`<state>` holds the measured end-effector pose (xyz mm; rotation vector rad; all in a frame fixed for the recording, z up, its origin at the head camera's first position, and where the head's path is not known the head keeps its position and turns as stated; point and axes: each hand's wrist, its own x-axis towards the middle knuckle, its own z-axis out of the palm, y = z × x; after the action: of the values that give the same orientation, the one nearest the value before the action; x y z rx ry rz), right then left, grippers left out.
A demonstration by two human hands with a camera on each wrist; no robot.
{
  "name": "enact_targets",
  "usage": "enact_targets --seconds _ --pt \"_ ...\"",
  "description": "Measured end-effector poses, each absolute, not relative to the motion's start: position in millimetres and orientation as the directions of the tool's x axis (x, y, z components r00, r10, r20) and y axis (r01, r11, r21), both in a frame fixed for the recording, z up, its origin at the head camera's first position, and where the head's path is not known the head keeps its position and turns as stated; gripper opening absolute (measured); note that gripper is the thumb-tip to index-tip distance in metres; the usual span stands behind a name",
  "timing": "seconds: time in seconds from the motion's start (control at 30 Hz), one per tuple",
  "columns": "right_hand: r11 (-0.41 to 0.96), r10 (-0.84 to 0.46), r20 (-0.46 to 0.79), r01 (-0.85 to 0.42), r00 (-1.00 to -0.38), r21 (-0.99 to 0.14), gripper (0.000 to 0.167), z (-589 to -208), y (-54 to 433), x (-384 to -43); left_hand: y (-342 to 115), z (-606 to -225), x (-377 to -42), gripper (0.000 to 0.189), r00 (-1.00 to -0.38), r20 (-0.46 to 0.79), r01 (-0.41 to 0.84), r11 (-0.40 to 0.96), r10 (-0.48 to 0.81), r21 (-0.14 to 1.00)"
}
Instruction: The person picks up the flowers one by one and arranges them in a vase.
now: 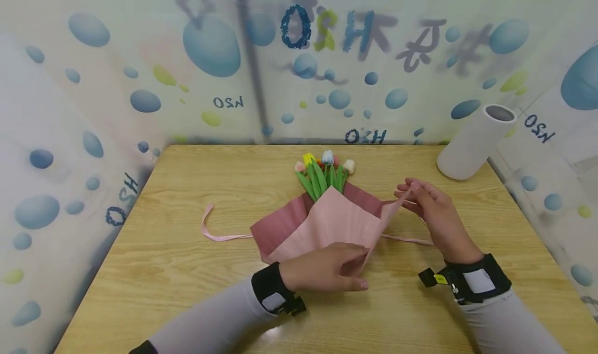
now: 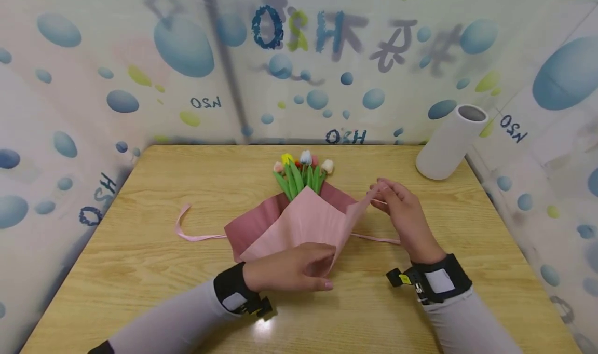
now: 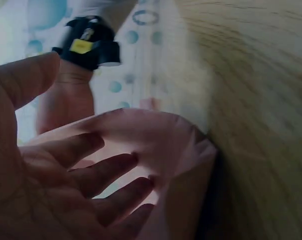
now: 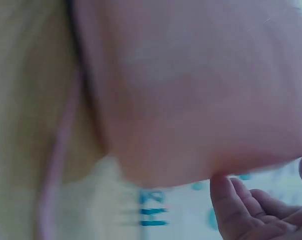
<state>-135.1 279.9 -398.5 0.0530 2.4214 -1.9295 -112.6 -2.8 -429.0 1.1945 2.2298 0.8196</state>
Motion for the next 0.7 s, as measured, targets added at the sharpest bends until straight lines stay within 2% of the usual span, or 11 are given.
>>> enact_targets --seconds 0.1,0.27,0.37,0.43,0.53,0.7 --pt "0.299 0.023 0.029 -0.021 -0.999 -0.954 0.061 -383 281 -130 -1 -433 -108 0.071 -0.479 -0.154 0.646 0.466 0.864 0.605" --pt "0.448 0.034 0.175 -0.141 -0.984 -0.883 0.05 -359 270 -114 1 -436 -103 0.073 -0.46 -0.191 0.699 0.486 0.867 0.524" --pt "0.574 -0.037 0.228 -0.208 -0.973 -0.792 0.046 -353 256 -105 1 -438 -102 0.072 -0.456 -0.204 0.722 0.494 0.866 0.485" --pt "0.652 -0.13 0.198 -0.234 -0.972 -0.721 0.047 -355 245 -102 1 -438 -102 0.072 -0.453 -0.208 0.733 0.495 0.867 0.467" --pt "0.742 -0.281 0.085 -0.272 -0.956 -0.613 0.053 -372 234 -103 1 -439 -102 0.072 -0.446 -0.211 0.745 0.492 0.87 0.451" --pt "0.798 -0.466 -0.042 -0.399 -0.884 -0.451 0.06 -413 230 -103 0 -438 -102 0.072 -0.438 -0.209 0.758 0.485 0.874 0.436"
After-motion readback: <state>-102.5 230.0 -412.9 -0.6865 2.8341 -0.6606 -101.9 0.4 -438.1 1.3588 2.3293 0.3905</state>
